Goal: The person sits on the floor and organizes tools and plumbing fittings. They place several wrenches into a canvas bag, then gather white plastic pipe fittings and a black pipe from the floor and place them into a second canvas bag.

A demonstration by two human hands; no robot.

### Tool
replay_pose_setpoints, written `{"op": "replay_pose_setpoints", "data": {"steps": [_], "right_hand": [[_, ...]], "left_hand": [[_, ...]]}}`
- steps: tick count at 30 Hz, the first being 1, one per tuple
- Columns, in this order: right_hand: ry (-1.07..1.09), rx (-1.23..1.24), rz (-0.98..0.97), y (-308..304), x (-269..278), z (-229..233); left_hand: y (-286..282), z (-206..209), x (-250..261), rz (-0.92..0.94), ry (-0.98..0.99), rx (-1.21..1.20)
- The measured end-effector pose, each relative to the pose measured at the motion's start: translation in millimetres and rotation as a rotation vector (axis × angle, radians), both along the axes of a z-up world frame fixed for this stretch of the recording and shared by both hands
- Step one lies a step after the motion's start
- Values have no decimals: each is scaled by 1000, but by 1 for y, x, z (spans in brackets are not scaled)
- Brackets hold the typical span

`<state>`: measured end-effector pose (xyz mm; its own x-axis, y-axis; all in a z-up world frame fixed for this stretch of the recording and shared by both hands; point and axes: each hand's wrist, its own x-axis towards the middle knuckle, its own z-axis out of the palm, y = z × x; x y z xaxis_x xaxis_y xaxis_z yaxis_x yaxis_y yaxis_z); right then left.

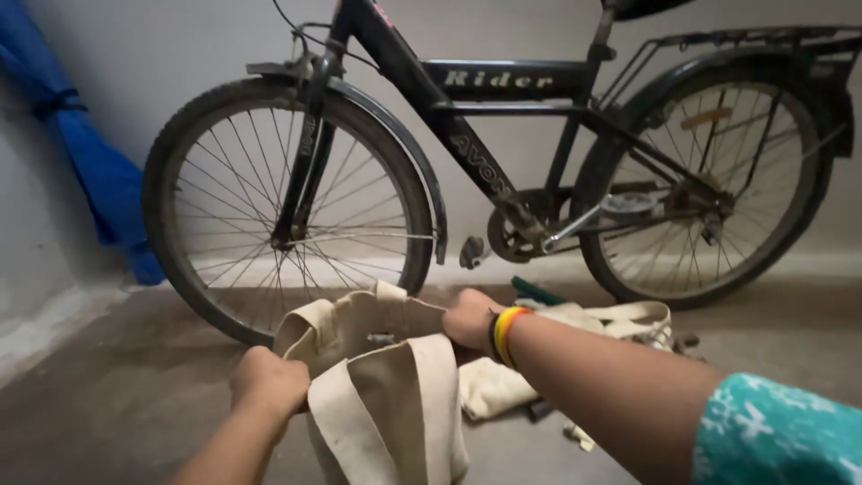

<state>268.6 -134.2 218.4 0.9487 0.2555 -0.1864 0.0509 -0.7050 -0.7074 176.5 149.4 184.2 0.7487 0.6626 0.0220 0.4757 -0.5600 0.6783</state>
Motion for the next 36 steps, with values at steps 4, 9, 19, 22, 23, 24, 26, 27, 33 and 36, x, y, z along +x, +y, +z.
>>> {"op": "replay_pose_setpoints", "data": {"steps": [4,9,19,22,23,24,26,27,33,36], "right_hand": [[156,499,-202,11,-13,9],[134,578,-272,12,-6,15],[113,671,-459,22,82,-11],[47,668,-362,28,119,-27],[48,746,-330,31,131,-31],[48,825,-298,34,144,-33],[85,861,-325,41,165,-34],[86,840,-303,45,173,-36],[82,640,-317,63,174,-45],[57,510,-285,67,166,-32]], "left_hand": [[-4,4,11,59,-146,-35],[-14,19,28,2,-303,-181],[-8,-8,133,52,-542,-292],[-11,-18,159,-22,-548,-437],[-13,-21,163,-102,-632,-543],[-14,-24,164,-180,-716,-652],[-25,-37,160,-304,-600,-464],[-38,-45,159,-394,-647,-217],[-70,-46,139,-610,-121,92],[-76,-35,133,-598,9,94]]}}
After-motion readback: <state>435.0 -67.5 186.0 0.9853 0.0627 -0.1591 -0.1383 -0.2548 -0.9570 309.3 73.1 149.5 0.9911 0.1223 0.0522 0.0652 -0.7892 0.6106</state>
